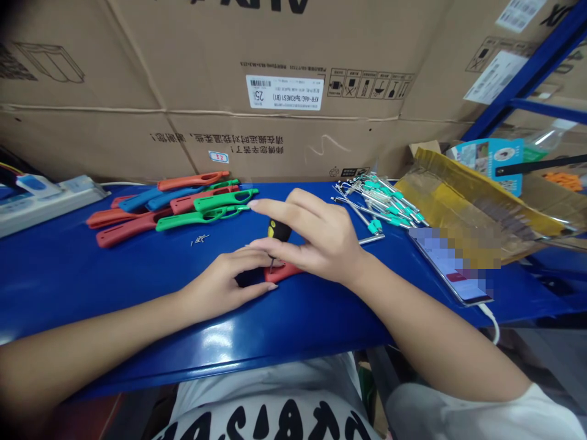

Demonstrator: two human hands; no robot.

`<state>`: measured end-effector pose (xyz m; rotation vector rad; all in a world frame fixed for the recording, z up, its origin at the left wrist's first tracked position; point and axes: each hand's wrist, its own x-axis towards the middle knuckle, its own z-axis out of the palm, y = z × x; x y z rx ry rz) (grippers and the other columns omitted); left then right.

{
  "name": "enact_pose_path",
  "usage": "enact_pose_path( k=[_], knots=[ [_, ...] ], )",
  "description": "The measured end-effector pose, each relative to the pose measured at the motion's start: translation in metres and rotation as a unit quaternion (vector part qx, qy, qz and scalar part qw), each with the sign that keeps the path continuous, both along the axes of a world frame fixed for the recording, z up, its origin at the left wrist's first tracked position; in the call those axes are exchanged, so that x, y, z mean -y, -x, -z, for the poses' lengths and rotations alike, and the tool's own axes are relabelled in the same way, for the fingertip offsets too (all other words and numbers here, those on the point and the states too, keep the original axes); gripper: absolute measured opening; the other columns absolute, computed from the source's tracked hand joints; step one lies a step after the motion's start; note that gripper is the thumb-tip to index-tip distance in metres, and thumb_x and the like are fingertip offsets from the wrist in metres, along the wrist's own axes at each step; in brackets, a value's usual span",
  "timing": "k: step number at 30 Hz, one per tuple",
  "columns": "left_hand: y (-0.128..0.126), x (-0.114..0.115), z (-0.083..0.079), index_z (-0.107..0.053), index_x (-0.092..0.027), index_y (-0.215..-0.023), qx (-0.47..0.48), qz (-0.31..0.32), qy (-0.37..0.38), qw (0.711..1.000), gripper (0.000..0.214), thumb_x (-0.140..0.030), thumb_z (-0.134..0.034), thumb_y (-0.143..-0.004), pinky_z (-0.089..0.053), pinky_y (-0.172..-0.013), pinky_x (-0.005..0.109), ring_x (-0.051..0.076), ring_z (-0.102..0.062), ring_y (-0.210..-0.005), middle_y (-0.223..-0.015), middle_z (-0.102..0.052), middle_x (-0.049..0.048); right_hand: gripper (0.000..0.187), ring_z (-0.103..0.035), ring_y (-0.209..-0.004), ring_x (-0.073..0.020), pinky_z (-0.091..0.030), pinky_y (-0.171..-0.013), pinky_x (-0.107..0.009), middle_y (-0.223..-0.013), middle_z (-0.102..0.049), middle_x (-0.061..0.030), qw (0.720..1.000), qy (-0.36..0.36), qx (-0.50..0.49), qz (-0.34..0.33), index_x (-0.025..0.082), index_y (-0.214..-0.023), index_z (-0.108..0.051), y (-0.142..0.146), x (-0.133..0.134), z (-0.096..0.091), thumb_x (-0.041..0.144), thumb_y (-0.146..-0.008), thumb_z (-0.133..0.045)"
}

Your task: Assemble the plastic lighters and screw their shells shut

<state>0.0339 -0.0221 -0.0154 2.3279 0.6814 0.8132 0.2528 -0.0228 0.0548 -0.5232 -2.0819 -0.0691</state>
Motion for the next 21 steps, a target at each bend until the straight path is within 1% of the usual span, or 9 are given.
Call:
enact_pose_path(
  k=[2, 4, 7, 10, 12, 15, 17, 19, 21],
  knots=[
    [0.0001, -0.0004, 0.0007, -0.070, -0.020, -0.119, -0.003, -0.001, -0.001, 1.000, 0.030, -0.027, -0.073, -0.090, -0.054, -0.099, 0.040, 0.023, -0.068, -0.109, -0.114, -0.075, 0.0079, 0.039, -0.066, -0.086, -0.0180, -0.059, -0.074, -0.032, -0.107, -0.069, -0.0073, 1.000, 0.002, 0.005, 0.011, 0.024, -0.135, -0.062, 0.0016, 0.0003, 0.0008, 0.032, -0.097, -0.063],
    [0.0003, -0.0007, 0.0010, -0.070, -0.019, -0.120, -0.014, -0.002, 0.002, 1.000, 0.032, -0.027, -0.073, -0.090, -0.054, -0.098, 0.040, 0.023, -0.067, -0.108, -0.114, -0.074, 0.0082, 0.042, -0.066, -0.093, -0.0177, -0.059, -0.078, -0.033, -0.131, -0.062, -0.0109, 0.995, 0.096, 0.002, 0.002, 0.025, -0.145, -0.052, 0.0036, 0.0009, 0.0022, 0.028, -0.103, -0.047],
    [0.0008, -0.0009, 0.0016, -0.069, -0.019, -0.122, -0.021, -0.002, 0.003, 1.000, 0.033, -0.028, -0.073, -0.090, -0.054, -0.097, 0.039, 0.023, -0.067, -0.108, -0.115, -0.074, 0.0082, 0.043, -0.067, -0.085, -0.0154, -0.059, -0.072, -0.030, -0.128, -0.065, -0.0097, 0.984, 0.175, -0.012, -0.018, 0.025, -0.147, -0.048, 0.0043, -0.0007, 0.0054, 0.027, -0.104, -0.047],
    [0.0011, -0.0011, 0.0025, -0.069, -0.018, -0.120, -0.012, -0.001, -0.003, 1.000, 0.032, -0.027, -0.073, -0.090, -0.053, -0.100, 0.039, 0.022, -0.067, -0.110, -0.116, -0.074, 0.0077, 0.035, -0.066, -0.078, -0.0169, -0.058, -0.070, -0.031, -0.104, -0.072, -0.0059, 0.997, 0.067, -0.023, 0.010, 0.022, -0.125, -0.064, 0.0014, -0.0043, 0.0069, 0.035, -0.092, -0.069],
    [0.0008, -0.0013, 0.0024, -0.069, -0.017, -0.119, -0.006, -0.001, -0.006, 1.000, 0.032, -0.027, -0.074, -0.089, -0.053, -0.100, 0.038, 0.022, -0.067, -0.109, -0.115, -0.074, 0.0075, 0.034, -0.067, -0.082, -0.0190, -0.058, -0.075, -0.033, -0.101, -0.072, -0.0063, 1.000, 0.012, -0.014, 0.016, 0.021, -0.121, -0.066, 0.0003, -0.0046, 0.0061, 0.037, -0.091, -0.071],
    [0.0001, -0.0013, 0.0012, -0.069, -0.017, -0.119, -0.012, -0.003, -0.001, 1.000, 0.031, -0.026, -0.073, -0.090, -0.054, -0.097, 0.037, 0.021, -0.067, -0.107, -0.113, -0.074, 0.0072, 0.039, -0.068, -0.087, -0.0162, -0.059, -0.075, -0.031, -0.117, -0.069, -0.0081, 0.994, 0.107, 0.006, -0.013, 0.022, -0.142, -0.051, 0.0022, -0.0007, 0.0043, 0.027, -0.104, -0.046],
    [-0.0001, -0.0014, 0.0006, -0.069, -0.018, -0.120, -0.017, -0.001, 0.002, 1.000, 0.031, -0.026, -0.072, -0.090, -0.054, -0.097, 0.037, 0.021, -0.067, -0.107, -0.113, -0.074, 0.0070, 0.042, -0.068, -0.085, -0.0138, -0.059, -0.070, -0.027, -0.123, -0.067, -0.0078, 0.985, 0.170, 0.005, -0.026, 0.023, -0.148, -0.045, 0.0036, 0.0020, 0.0043, 0.024, -0.106, -0.042],
    [0.0001, -0.0015, 0.0010, -0.069, -0.019, -0.121, -0.018, 0.003, 0.000, 1.000, 0.031, -0.025, -0.072, -0.090, -0.053, -0.098, 0.037, 0.022, -0.067, -0.109, -0.115, -0.073, 0.0069, 0.040, -0.068, -0.084, -0.0147, -0.058, -0.068, -0.027, -0.114, -0.070, -0.0063, 0.991, 0.133, 0.001, -0.016, 0.023, -0.140, -0.054, 0.0036, 0.0027, 0.0053, 0.029, -0.100, -0.057],
    [0.0006, -0.0015, 0.0018, -0.069, -0.019, -0.120, -0.014, 0.002, -0.004, 1.000, 0.031, -0.026, -0.073, -0.090, -0.053, -0.098, 0.036, 0.022, -0.066, -0.110, -0.117, -0.073, 0.0073, 0.038, -0.068, -0.085, -0.0173, -0.059, -0.071, -0.029, -0.104, -0.072, -0.0052, 0.999, 0.041, 0.003, 0.004, 0.023, -0.129, -0.062, 0.0026, 0.0019, 0.0059, 0.033, -0.093, -0.069]
  ],
)
